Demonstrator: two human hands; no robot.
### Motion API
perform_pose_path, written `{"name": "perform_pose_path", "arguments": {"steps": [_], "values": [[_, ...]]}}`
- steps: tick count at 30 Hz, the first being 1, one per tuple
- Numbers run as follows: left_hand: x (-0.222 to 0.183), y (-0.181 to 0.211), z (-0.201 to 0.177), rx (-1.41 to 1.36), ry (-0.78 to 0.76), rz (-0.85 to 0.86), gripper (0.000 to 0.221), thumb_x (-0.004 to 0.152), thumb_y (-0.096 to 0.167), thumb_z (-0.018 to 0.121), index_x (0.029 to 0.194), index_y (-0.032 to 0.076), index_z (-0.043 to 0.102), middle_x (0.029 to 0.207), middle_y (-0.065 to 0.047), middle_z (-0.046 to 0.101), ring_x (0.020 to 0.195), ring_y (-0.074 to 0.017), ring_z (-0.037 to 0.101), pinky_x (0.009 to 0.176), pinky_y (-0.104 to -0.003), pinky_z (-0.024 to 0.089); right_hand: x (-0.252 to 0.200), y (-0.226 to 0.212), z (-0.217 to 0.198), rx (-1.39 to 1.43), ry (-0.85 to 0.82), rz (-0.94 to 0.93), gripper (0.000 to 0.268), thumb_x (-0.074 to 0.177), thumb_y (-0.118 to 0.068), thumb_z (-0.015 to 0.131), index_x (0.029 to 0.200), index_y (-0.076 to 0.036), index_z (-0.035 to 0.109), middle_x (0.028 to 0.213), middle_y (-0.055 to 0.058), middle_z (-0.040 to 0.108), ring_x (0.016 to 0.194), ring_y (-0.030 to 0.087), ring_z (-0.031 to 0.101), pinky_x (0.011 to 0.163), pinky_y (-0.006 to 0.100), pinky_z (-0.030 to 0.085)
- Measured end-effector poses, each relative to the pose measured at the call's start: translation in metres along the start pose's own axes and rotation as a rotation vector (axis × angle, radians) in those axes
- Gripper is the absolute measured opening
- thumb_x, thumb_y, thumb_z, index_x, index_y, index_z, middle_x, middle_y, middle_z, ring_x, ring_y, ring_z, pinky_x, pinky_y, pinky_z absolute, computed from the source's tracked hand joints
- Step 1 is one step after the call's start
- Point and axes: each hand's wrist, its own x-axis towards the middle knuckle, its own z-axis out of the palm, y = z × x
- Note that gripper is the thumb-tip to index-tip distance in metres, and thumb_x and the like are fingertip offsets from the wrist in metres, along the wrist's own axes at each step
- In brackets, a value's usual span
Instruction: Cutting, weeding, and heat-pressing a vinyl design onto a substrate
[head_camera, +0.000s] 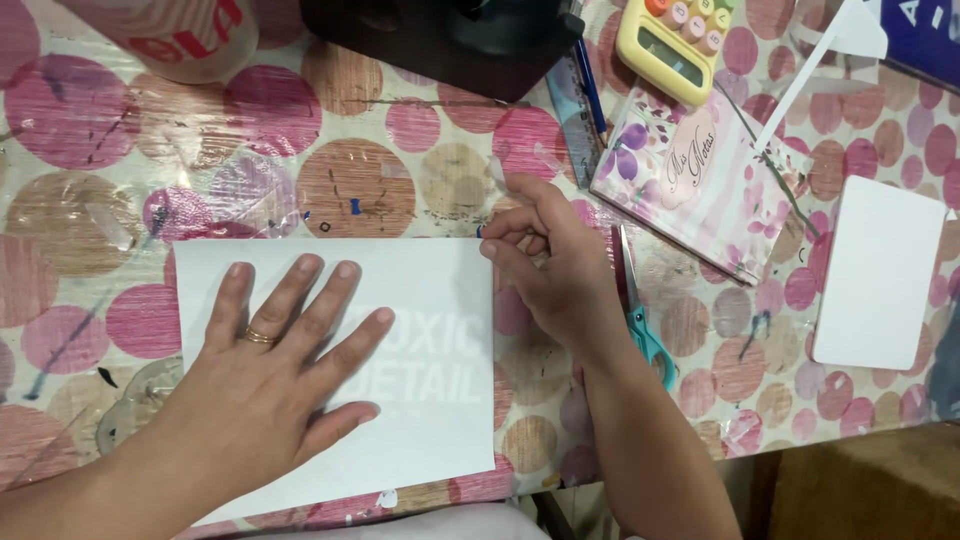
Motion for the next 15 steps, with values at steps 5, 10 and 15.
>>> {"name": "perform_pose_path", "arguments": {"steps": [5,10,15], "values": [[0.0009,0.0012,-0.0006,0.018,-0.013,-0.001,0.085,0.086,0.072,0.049,0.156,0.025,0.040,0.166,-0.016,0.036,0.153,-0.0403,0.033,0.119,-0.069,0.027,-0.0007,-0.0045,-0.0019,-0.030,-0.005,-0.007,0.052,0.088,-0.005,0.073,0.137,-0.007,0.055,0.096,0.000,0.075,0.081,0.009,0.062,0.077,0.022,0.048],[0.0015,0.0014,-0.0016,-0.006,-0.015,0.000,0.085,0.087,0.071,0.049,0.157,0.024,0.039,0.167,-0.017,0.034,0.155,-0.0406,0.030,0.121,-0.068,0.023,-0.0010,-0.0079,-0.0031,-0.043,-0.022,-0.014,0.052,0.089,-0.005,0.072,0.138,-0.008,0.054,0.096,0.000,0.075,0.082,0.009,0.062,0.077,0.023,0.047],[0.0023,0.0020,-0.0023,0.014,-0.014,0.004,0.084,0.087,0.071,0.048,0.157,0.024,0.040,0.166,-0.017,0.035,0.154,-0.0407,0.031,0.119,-0.068,0.026,-0.0014,-0.0079,-0.0031,-0.031,-0.025,-0.016,0.052,0.090,-0.003,0.072,0.139,-0.006,0.054,0.095,0.000,0.074,0.080,0.008,0.060,0.074,0.022,0.048]]}}
